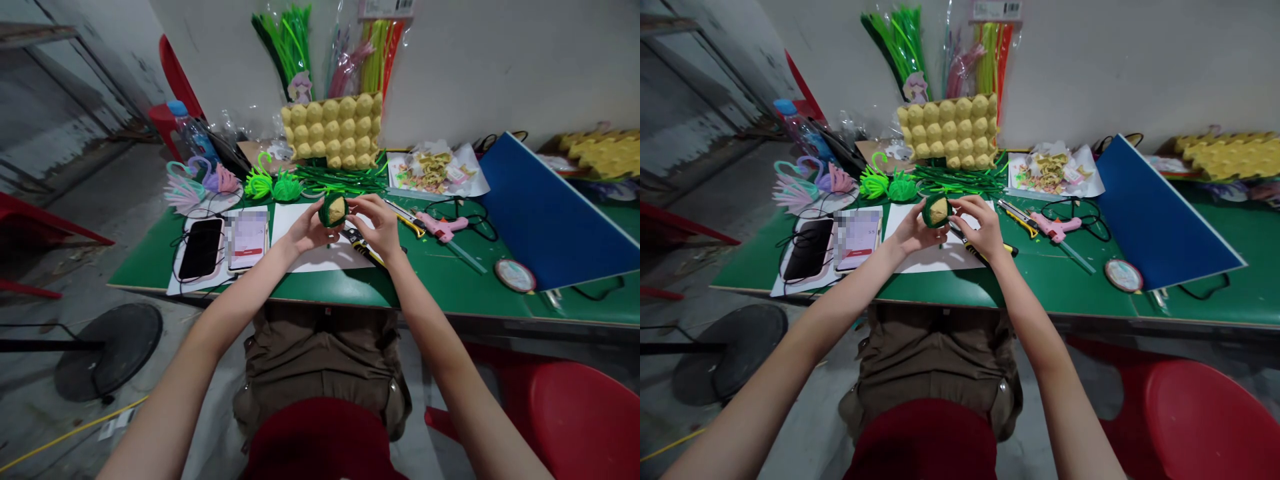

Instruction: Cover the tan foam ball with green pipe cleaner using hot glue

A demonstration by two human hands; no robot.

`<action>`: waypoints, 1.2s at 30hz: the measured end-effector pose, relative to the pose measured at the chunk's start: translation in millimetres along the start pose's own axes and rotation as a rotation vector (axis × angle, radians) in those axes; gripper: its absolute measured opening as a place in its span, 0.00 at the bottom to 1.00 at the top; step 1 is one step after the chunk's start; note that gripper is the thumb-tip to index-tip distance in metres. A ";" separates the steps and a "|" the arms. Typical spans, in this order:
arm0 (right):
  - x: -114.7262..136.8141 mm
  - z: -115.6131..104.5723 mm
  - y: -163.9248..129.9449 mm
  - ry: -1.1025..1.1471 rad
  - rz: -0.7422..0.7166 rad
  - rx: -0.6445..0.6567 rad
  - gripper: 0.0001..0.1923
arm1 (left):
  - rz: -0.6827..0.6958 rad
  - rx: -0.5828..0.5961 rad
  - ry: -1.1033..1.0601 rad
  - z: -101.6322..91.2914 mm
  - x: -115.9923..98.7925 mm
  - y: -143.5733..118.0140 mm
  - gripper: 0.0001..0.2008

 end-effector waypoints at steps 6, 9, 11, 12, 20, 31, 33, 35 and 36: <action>6.7 1.3 1.8 -0.115 -0.060 -0.048 0.14 | 0.034 -0.005 -0.029 1.0 -3.0 -2.8 0.23; 10.4 1.3 2.6 -0.130 -0.120 -0.047 0.12 | 0.033 0.000 -0.013 0.0 -2.6 -2.4 0.23; 11.5 0.4 2.6 -0.134 -0.147 -0.044 0.12 | 0.042 -0.004 0.012 -1.7 -1.8 -1.4 0.22; 11.7 -0.1 2.5 -0.142 -0.152 -0.037 0.12 | 0.048 -0.006 0.026 -2.7 -1.4 -1.0 0.22; 12.4 -2.8 2.0 -0.158 -0.149 0.025 0.13 | 0.063 0.045 0.121 -6.9 -1.3 -2.0 0.22; 11.1 -0.6 -1.6 0.024 -0.054 0.036 0.18 | 0.100 0.022 0.282 -12.2 -1.5 -1.2 0.26; 10.8 0.4 -2.3 0.035 -0.012 0.043 0.19 | 0.114 -0.003 0.312 -11.3 -1.7 -2.1 0.28; 11.4 0.6 -2.5 0.038 -0.001 0.044 0.20 | 0.133 -0.015 0.329 -9.5 -1.8 -3.5 0.28; 11.8 0.5 -2.5 0.043 -0.005 0.043 0.20 | 0.138 -0.017 0.335 -8.5 -1.8 -4.2 0.28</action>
Point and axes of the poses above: each hand's wrist, its own y-axis towards the middle knuckle, its own z-axis out of the palm, x = y × z, the point moved 2 cm from there along y, towards the middle knuckle, and after that the axes turned 15 degrees about -z, right-handed, at the moved point
